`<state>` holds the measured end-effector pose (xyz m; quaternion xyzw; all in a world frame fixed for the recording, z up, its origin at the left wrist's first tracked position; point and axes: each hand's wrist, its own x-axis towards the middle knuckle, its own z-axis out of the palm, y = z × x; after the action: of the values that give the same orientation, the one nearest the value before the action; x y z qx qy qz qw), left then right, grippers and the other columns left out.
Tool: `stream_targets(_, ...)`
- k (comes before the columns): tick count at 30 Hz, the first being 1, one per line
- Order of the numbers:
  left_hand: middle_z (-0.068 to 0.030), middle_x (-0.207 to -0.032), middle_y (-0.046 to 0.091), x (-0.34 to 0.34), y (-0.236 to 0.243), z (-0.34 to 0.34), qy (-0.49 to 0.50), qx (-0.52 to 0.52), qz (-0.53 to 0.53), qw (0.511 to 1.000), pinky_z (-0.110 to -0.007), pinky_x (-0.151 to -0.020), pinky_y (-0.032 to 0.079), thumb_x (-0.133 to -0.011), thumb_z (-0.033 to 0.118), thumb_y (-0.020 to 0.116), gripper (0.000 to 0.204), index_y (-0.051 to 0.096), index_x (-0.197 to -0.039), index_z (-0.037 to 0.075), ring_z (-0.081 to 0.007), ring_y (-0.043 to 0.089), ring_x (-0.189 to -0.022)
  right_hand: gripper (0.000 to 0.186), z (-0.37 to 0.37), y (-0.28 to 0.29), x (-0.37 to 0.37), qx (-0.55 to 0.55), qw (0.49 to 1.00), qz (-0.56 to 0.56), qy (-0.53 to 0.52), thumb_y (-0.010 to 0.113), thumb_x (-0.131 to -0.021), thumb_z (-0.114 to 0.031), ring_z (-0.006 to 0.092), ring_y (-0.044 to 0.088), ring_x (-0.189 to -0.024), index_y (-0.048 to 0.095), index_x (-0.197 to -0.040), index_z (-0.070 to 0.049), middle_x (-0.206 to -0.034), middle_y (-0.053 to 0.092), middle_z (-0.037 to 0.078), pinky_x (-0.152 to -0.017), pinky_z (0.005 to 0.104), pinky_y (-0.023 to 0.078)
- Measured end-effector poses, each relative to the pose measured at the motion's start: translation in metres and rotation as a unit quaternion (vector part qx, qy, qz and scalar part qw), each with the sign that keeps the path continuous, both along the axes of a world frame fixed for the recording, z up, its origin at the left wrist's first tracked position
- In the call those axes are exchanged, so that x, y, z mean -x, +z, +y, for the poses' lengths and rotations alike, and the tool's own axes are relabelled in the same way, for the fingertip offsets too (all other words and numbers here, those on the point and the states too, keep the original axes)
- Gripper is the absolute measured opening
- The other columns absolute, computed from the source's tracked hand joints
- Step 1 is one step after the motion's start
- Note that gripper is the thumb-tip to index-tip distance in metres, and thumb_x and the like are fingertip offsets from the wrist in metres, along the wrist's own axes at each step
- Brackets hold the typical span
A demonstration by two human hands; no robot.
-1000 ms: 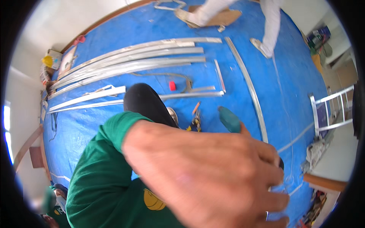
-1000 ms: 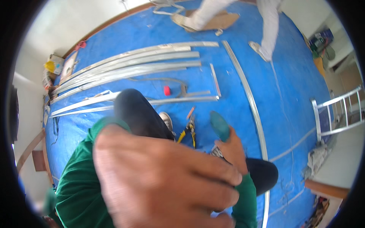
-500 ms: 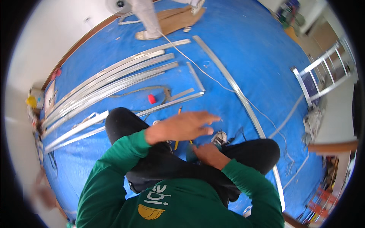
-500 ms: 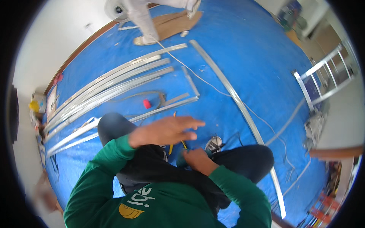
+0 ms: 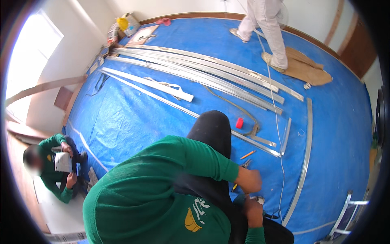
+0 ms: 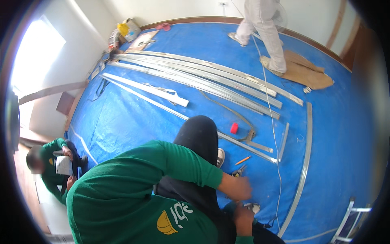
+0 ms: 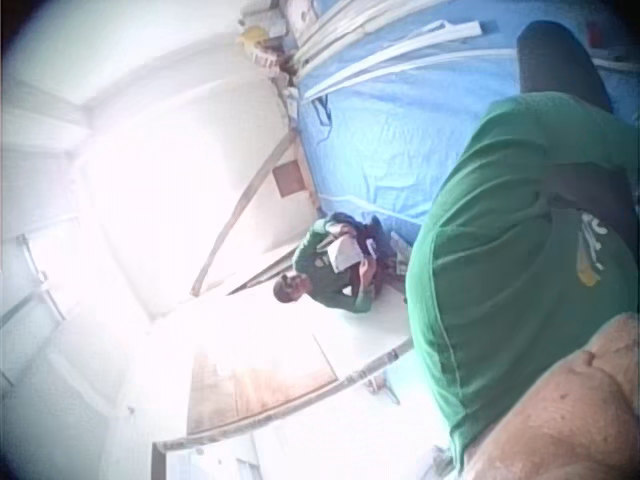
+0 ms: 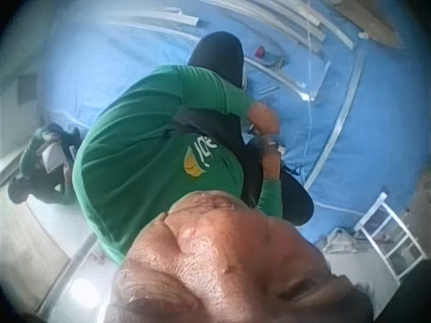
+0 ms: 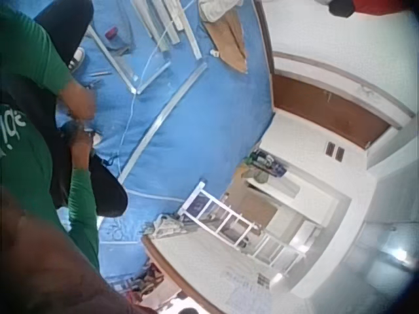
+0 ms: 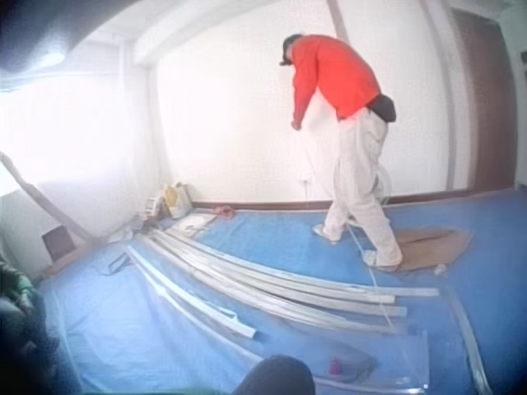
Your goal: The person measures and marks metal profiles with a tape measure and pencil, then cuts them to length using tin snips. The person also uses a power drill on the cut pieces.
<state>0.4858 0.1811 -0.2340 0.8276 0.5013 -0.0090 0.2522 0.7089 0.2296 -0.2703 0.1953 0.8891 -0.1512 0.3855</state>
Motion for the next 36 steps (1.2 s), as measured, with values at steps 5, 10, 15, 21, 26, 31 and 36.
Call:
stream_targets(5, -0.0128, -0.103, 0.084, 0.010, -0.014, 0.008, -0.015, 0.042, 0.123, 0.991, -0.055, -0.080, 0.063, -0.088, 0.048, 0.086, 0.044, 0.088, -0.110, 0.009, -0.0362, 0.081, -0.099, 0.059, 0.004, -0.009, 0.001, 0.007, 0.999, -0.014, 0.035, 0.078, -0.093, -0.033, 0.0409, 0.079, -0.114, 0.056, -0.141, -0.008, -0.120, 0.080, 0.021, -0.097, 0.0582, 0.059)
stream_targets(10, -0.0128, -0.101, 0.084, 0.005, -0.015, 0.000, -0.008, 0.050, 0.043, 0.998, -0.052, -0.080, 0.064, -0.085, 0.050, 0.088, 0.047, 0.088, -0.105, 0.007, -0.0355, 0.081, -0.096, 0.048, 0.005, -0.005, -0.006, 0.021, 0.991, 0.115, 0.069, 0.082, -0.085, -0.021, 0.0405, 0.080, -0.095, 0.063, -0.127, -0.008, -0.095, 0.080, 0.020, -0.079, 0.0533, 0.061)
stream_targets(15, -0.0128, -0.096, 0.083, 0.010, -0.002, -0.005, 0.004, 0.062, 0.036, 0.997, -0.049, -0.077, 0.063, -0.083, 0.048, 0.090, 0.044, 0.087, -0.103, 0.009, -0.0352, 0.081, -0.094, 0.040, 0.002, -0.005, -0.016, 0.012, 0.968, 0.234, 0.087, 0.077, -0.087, -0.016, 0.0378, 0.077, -0.080, 0.065, -0.125, -0.009, -0.082, 0.074, 0.015, -0.069, 0.0534, 0.058)
stream_targets(21, -0.0143, -0.102, 0.084, 0.013, 0.000, -0.007, 0.009, 0.042, 0.045, 0.998, -0.054, -0.074, 0.065, -0.085, 0.041, 0.091, 0.041, 0.086, -0.110, 0.010, -0.0349, 0.082, -0.098, 0.037, -0.004, -0.015, -0.018, -0.012, 0.983, 0.173, 0.053, 0.074, -0.092, -0.020, 0.0366, 0.079, -0.082, 0.064, -0.126, -0.008, -0.085, 0.077, 0.015, -0.068, 0.0555, 0.058)
stream_targets(26, -0.0135, -0.109, 0.081, 0.008, -0.006, -0.007, -0.002, 0.059, 0.044, 0.997, -0.054, -0.080, 0.063, -0.087, 0.043, 0.088, 0.043, 0.080, -0.112, 0.008, -0.0346, 0.081, -0.103, 0.050, -0.003, -0.014, -0.009, -0.004, 0.995, 0.094, 0.038, 0.082, -0.089, -0.032, 0.0378, 0.081, -0.094, 0.063, -0.128, -0.007, -0.097, 0.081, 0.017, -0.077, 0.0535, 0.061)
stream_targets(31, -0.0152, -0.116, 0.079, 0.013, 0.003, -0.007, -0.005, 0.117, 0.029, 0.993, -0.057, -0.090, 0.061, -0.091, 0.044, 0.085, 0.047, 0.077, -0.118, 0.006, -0.0372, 0.079, -0.107, 0.052, -0.010, -0.005, -0.006, -0.005, 0.994, 0.107, 0.036, 0.085, -0.087, -0.033, 0.0380, 0.081, -0.096, 0.063, -0.126, -0.006, -0.099, 0.082, 0.016, -0.079, 0.0526, 0.062)
stream_targets(36, -0.0185, -0.138, 0.075, 0.037, 0.003, 0.024, 0.025, 0.272, 0.037, 0.961, -0.056, -0.106, 0.057, -0.097, 0.053, 0.080, 0.066, 0.070, -0.146, 0.010, -0.0405, 0.071, -0.130, 0.045, -0.019, 0.010, -0.004, -0.004, 0.988, 0.155, 0.005, 0.075, -0.094, -0.026, 0.0368, 0.081, -0.100, 0.064, -0.131, -0.002, -0.106, 0.082, 0.018, -0.082, 0.0540, 0.060)
